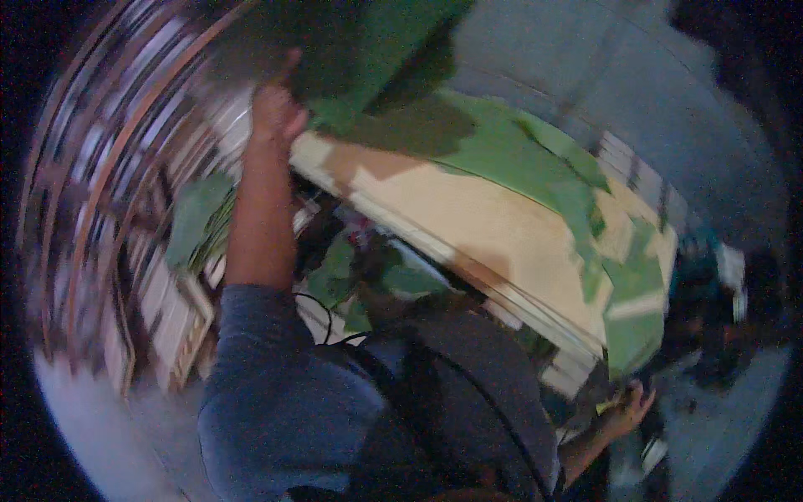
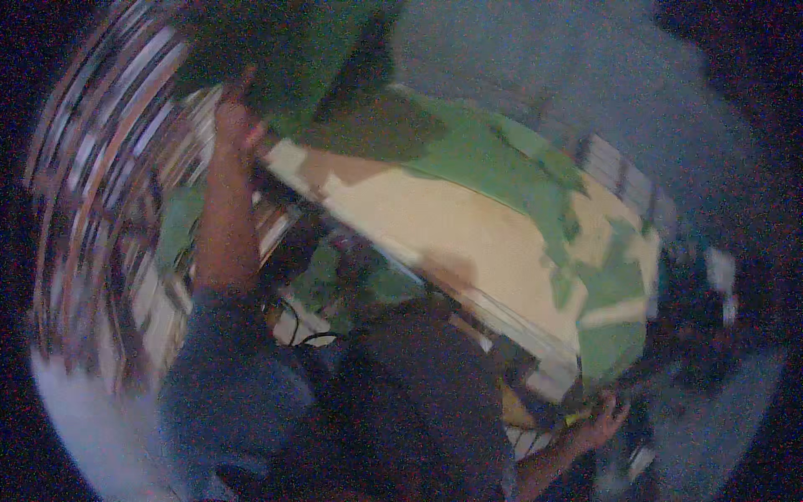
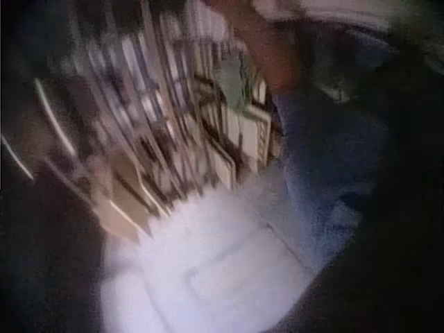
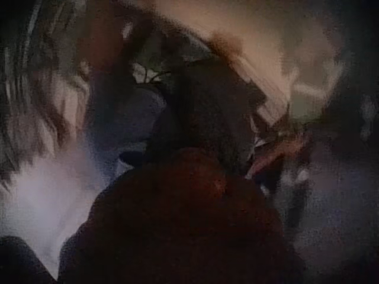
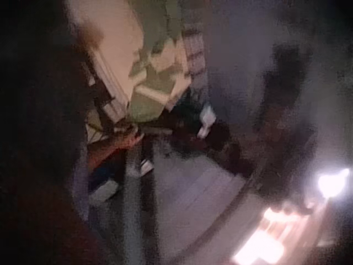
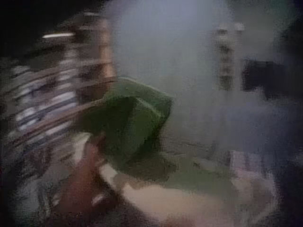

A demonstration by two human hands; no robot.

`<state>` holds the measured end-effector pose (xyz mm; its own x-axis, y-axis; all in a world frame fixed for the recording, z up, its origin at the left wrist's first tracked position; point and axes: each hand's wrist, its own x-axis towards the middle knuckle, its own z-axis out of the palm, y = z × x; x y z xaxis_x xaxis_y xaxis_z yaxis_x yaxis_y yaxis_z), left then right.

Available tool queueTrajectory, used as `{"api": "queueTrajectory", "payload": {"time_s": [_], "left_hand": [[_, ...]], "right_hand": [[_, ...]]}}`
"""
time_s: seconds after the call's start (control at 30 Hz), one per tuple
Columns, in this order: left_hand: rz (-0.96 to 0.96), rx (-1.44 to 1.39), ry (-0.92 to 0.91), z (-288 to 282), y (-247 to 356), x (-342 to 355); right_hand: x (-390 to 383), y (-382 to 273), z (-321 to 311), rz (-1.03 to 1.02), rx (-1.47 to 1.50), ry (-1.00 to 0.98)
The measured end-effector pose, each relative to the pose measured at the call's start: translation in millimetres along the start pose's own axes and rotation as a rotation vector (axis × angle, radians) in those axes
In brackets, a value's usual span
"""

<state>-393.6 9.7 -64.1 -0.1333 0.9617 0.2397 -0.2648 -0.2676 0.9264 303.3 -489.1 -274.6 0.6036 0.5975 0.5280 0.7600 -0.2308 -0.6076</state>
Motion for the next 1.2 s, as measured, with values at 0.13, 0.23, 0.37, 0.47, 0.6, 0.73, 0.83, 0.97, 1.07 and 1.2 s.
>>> {"api": "queueTrajectory", "payload": {"time_s": [0.13,0.23,0.37,0.47,0.6,0.73,0.83,0.97,1.07,1.2], "left_hand": [[0.22,0.83,0.23,-44.0,78.9,-93.0],[0.45,1.395,0.471,-63.8,147.1,-152.8],[0.761,1.601,0.907,-118.0,181.6,-156.6],[0.907,1.873,0.788,-199.1,162.1,-106.8],[0.647,1.854,0.294,-244.0,73.0,-55.4],[0.345,1.807,0.098,-218.8,-11.9,-43.1],[0.268,1.764,-0.016,-167.4,-70.5,-32.7],[0.173,1.678,-0.104,-112.6,-119.9,-67.0],[0.157,1.63,-0.11,-111.2,-92.7,-67.3],[0.18,1.451,-0.099,-84.2,-61.1,-25.5]], "right_hand": [[51.9,-13.5,8.5,0.403,0.289,-0.115],[83.8,-13.7,37.3,-0.18,0.049,-0.081],[90.3,-41.2,36.0,-0.463,-0.223,-0.19],[85.7,-91.4,36.3,-0.522,-0.362,-0.149],[65.8,-151.5,69.6,0.436,0.463,-0.099],[60.4,-180.8,68.0,0.475,0.652,0.091],[60.7,-103.0,59.0,0.597,0.573,0.462],[-56.0,11.2,8.3,0.903,0.328,0.596],[-198.7,84.6,51.8,1.44,0.218,0.118],[-287.0,173.5,137.2,1.455,0.316,-0.276]]}}
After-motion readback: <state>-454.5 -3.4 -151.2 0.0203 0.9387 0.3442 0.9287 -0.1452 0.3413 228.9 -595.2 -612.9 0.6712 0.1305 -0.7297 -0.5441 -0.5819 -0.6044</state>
